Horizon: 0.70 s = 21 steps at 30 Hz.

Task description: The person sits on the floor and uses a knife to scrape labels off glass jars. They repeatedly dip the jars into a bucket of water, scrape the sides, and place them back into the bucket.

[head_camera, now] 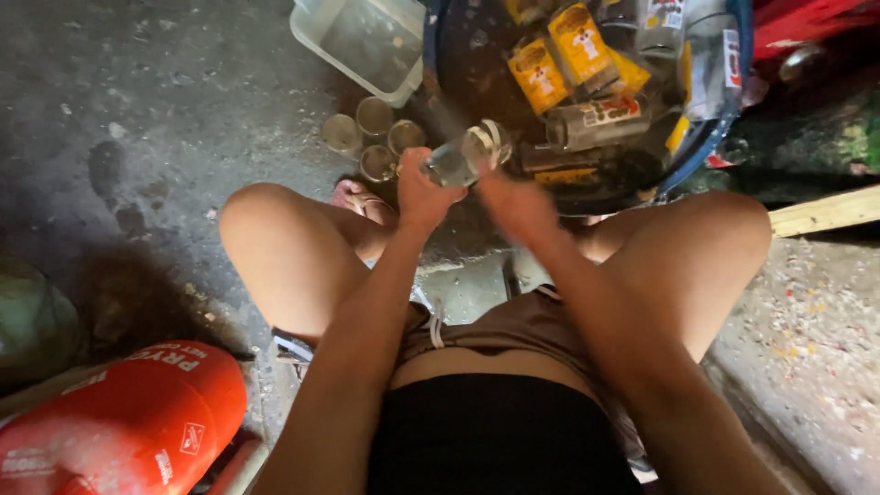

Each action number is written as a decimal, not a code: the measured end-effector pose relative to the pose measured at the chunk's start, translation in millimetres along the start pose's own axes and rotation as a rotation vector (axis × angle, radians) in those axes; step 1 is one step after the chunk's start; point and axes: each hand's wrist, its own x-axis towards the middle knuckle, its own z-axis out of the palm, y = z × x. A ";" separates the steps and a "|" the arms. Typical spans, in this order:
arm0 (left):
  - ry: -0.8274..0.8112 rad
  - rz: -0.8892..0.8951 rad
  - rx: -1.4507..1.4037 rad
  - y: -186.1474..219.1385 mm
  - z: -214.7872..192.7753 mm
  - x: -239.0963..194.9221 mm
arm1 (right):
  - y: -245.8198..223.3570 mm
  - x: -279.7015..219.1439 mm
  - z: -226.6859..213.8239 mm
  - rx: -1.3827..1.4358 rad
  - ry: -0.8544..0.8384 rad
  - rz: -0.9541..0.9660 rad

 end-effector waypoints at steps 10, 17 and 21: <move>0.037 -0.023 -0.046 -15.9 -10.6 12.1 | -3.6 -1.2 27.8 0.135 -0.098 0.154; 0.053 -0.362 -0.260 -18.5 1.4 6.4 | 16.5 2.7 121.2 -0.568 0.341 0.023; -0.001 -0.353 -0.251 -17.1 1.0 8.7 | 8.5 0.7 64.3 0.224 -0.053 0.262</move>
